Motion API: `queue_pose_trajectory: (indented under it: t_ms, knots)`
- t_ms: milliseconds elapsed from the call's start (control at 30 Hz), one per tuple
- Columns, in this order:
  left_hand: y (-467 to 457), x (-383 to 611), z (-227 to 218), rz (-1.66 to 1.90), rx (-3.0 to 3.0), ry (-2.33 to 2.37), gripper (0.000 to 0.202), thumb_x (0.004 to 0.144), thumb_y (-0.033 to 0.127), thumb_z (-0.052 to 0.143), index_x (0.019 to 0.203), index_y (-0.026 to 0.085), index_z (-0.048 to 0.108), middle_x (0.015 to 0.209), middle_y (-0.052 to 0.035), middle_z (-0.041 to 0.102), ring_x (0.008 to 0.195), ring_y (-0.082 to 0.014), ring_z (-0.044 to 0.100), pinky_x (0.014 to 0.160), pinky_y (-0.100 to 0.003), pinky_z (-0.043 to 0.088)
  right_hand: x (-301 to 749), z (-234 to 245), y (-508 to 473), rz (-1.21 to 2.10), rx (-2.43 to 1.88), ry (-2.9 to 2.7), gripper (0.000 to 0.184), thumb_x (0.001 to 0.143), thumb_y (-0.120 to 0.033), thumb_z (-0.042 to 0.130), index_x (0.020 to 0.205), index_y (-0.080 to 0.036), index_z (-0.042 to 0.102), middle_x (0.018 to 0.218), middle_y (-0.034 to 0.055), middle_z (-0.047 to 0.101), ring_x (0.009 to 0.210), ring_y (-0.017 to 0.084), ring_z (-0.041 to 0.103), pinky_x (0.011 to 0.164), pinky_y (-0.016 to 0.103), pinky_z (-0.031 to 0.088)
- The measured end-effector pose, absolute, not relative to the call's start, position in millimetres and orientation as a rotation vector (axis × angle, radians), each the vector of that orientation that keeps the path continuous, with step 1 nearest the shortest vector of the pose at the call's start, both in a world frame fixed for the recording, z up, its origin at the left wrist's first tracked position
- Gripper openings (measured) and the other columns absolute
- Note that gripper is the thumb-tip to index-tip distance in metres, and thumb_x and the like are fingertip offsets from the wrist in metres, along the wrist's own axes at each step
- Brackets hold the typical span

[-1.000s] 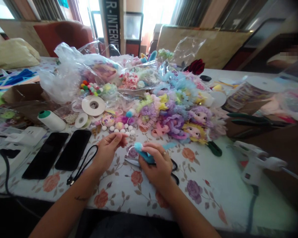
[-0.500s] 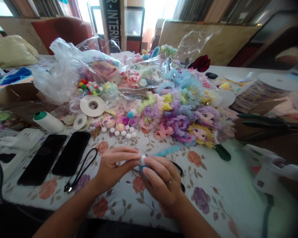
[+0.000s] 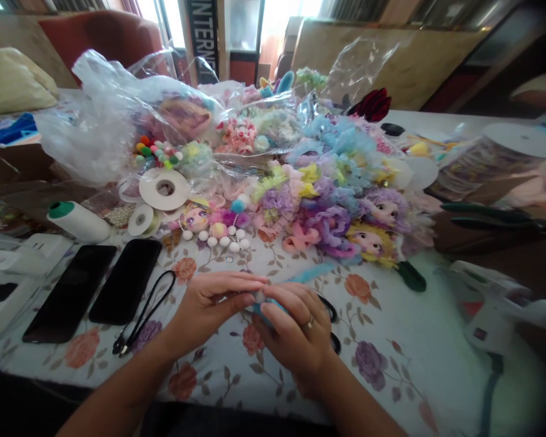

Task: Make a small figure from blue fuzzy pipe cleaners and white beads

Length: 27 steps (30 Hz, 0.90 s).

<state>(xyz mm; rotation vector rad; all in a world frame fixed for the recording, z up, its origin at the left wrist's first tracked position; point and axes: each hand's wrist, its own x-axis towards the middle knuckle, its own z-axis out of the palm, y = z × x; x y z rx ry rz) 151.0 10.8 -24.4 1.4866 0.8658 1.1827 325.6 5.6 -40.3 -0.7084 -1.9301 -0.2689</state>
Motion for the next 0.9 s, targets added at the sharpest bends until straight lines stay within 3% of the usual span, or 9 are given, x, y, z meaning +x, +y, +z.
queue_pose_trajectory:
  t_ms: [133,200,300,367,533,667,900]
  knots:
    - [15,150,-31,1.25,1.368,1.143,0.009,0.08,0.023,0.075,0.088,0.023,0.08,0.087,-0.0038,0.078,0.082,-0.0174,0.072,0.076,-0.024,0.058,325,-45,7,-0.2,-0.859,-1.886,0.017,0.08,-0.009,0.065,0.092,-0.019,0.058,0.085,0.0073,0.068,0.075,0.019,0.066,0.067,0.033,0.057]
    - [18,149,-33,1.275,1.264,1.19,0.016,0.08,0.027,0.075,0.095,0.023,0.079,0.084,-0.0032,0.077,0.077,-0.0153,0.07,0.071,-0.023,0.057,324,-46,7,-0.14,-0.92,-1.86,0.02,0.079,-0.01,0.066,0.095,-0.02,0.058,0.088,0.0072,0.067,0.075,0.019,0.066,0.066,0.031,0.057]
    - [20,151,-36,1.256,1.111,0.984,0.045,0.071,0.029,0.083,0.115,0.025,0.072,0.103,-0.006,0.074,0.095,-0.0203,0.069,0.078,-0.027,0.057,321,-47,7,0.014,-0.97,-1.8,0.022,0.08,-0.009,0.064,0.096,-0.022,0.058,0.091,0.0061,0.066,0.078,0.018,0.067,0.069,0.03,0.058]
    - [20,153,-38,1.172,1.032,0.871,0.053,0.068,0.028,0.085,0.118,0.023,0.07,0.113,-0.0088,0.072,0.105,-0.0238,0.067,0.082,-0.029,0.057,319,-48,7,0.096,-0.982,-1.762,0.02,0.081,-0.01,0.063,0.096,-0.022,0.058,0.093,0.0054,0.066,0.08,0.017,0.067,0.072,0.03,0.058]
    - [19,160,-46,1.105,0.92,0.904,0.027,0.076,0.03,0.079,0.099,0.018,0.078,0.102,-0.0098,0.076,0.09,-0.0212,0.07,0.077,-0.029,0.056,316,-51,8,0.17,-0.967,-1.725,0.017,0.084,-0.011,0.063,0.095,-0.023,0.06,0.094,0.0047,0.067,0.084,0.018,0.069,0.078,0.031,0.058]
    - [20,160,-47,1.157,0.845,0.925,0.025,0.071,0.028,0.083,0.093,0.017,0.079,0.095,-0.0091,0.078,0.085,-0.0211,0.071,0.075,-0.03,0.056,316,-52,8,0.192,-0.943,-1.753,0.018,0.086,-0.01,0.064,0.099,-0.023,0.061,0.097,0.006,0.069,0.089,0.018,0.07,0.082,0.031,0.059]
    - [22,161,-47,1.17,0.837,0.884,0.023,0.072,0.032,0.082,0.092,0.02,0.081,0.094,-0.0085,0.079,0.088,-0.0219,0.073,0.084,-0.034,0.058,317,-54,10,0.146,-0.942,-1.752,0.021,0.087,-0.009,0.063,0.103,-0.023,0.064,0.098,0.0057,0.068,0.088,0.017,0.069,0.082,0.029,0.058]
